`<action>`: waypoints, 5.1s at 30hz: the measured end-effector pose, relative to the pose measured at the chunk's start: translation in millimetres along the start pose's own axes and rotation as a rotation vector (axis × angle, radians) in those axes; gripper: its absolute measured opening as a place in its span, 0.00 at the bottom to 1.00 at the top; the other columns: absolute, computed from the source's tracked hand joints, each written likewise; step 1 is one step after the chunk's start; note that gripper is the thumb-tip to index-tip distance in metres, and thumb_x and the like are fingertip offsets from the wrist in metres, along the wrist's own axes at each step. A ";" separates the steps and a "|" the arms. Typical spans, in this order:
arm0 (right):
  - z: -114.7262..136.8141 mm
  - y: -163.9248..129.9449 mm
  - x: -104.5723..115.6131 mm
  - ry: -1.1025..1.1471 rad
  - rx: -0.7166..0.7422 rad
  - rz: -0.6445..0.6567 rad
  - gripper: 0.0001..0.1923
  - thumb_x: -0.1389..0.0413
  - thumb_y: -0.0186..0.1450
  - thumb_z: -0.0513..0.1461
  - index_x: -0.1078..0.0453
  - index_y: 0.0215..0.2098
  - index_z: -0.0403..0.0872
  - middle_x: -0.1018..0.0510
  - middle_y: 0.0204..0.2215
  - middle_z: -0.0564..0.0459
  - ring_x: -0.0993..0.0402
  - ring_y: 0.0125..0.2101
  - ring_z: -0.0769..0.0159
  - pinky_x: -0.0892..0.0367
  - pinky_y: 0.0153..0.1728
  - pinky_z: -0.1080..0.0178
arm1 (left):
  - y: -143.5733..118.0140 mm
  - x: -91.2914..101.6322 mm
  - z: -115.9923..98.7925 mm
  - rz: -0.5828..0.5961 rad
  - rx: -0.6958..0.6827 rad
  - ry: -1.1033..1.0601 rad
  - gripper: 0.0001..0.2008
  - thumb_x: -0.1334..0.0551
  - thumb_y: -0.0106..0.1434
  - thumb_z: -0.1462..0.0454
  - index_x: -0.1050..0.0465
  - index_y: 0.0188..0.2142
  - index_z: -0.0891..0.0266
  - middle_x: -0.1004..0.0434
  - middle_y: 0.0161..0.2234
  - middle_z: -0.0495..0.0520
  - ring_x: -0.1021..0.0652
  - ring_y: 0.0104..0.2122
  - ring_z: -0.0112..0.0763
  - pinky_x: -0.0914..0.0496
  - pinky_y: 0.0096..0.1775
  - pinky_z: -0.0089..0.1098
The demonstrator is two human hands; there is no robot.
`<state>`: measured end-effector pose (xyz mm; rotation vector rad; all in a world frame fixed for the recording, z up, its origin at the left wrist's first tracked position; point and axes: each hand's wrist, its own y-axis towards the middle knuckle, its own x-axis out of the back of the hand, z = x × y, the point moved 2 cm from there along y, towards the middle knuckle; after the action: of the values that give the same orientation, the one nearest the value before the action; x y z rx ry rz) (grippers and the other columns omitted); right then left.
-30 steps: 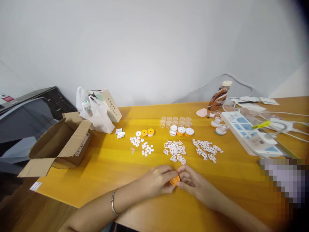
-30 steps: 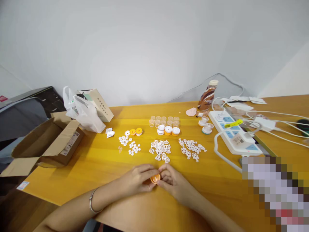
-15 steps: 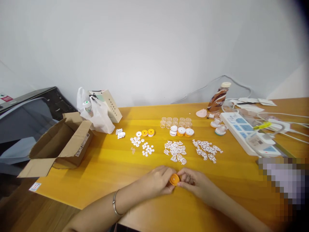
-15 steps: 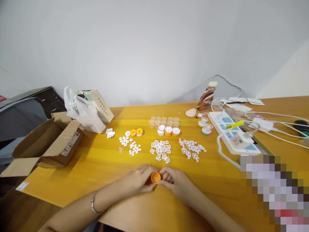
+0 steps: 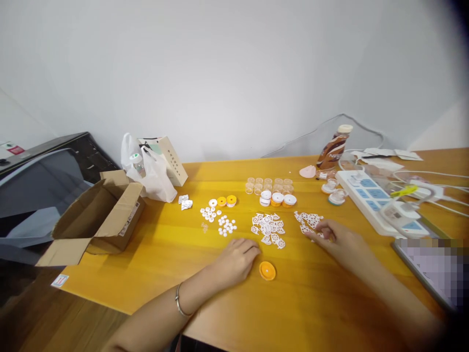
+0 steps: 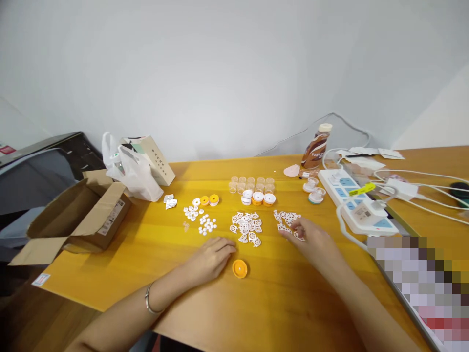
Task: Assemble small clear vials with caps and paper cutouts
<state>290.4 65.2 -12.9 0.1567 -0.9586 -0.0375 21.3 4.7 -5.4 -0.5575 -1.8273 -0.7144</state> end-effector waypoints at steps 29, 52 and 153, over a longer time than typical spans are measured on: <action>14.4 -12.6 -14.4 -0.694 0.384 -0.105 0.11 0.55 0.63 0.37 0.34 0.28 0.45 0.26 0.27 0.46 0.30 0.31 0.56 0.46 0.28 0.60 | 25.3 -13.8 36.3 -0.216 0.109 0.154 0.13 0.49 0.64 0.69 0.33 0.46 0.60 0.29 0.43 0.56 0.31 0.42 0.35 0.34 0.43 0.36; 83.2 -25.7 -67.8 1.473 -0.358 0.180 0.12 0.33 0.44 0.43 0.26 0.25 0.49 0.21 0.25 0.56 0.28 0.28 0.69 0.35 0.36 0.65 | 15.8 -7.7 30.7 -0.406 0.093 -0.195 0.05 0.45 0.57 0.69 0.33 0.34 0.62 0.26 0.34 0.54 0.27 0.35 0.30 0.33 0.38 0.31; 83.6 -41.0 -73.8 1.389 -0.168 0.166 0.07 0.35 0.49 0.40 0.26 0.26 0.50 0.24 0.26 0.56 0.32 0.31 0.67 0.38 0.38 0.63 | 35.0 -10.1 8.6 -0.437 0.443 -1.173 0.13 0.34 0.51 0.59 0.27 0.33 0.65 0.25 0.31 0.53 0.27 0.33 0.29 0.33 0.38 0.29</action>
<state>181.2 22.5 -31.8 -0.0700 0.4224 0.1332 42.4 35.3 -9.8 -0.2644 -3.1567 -0.1824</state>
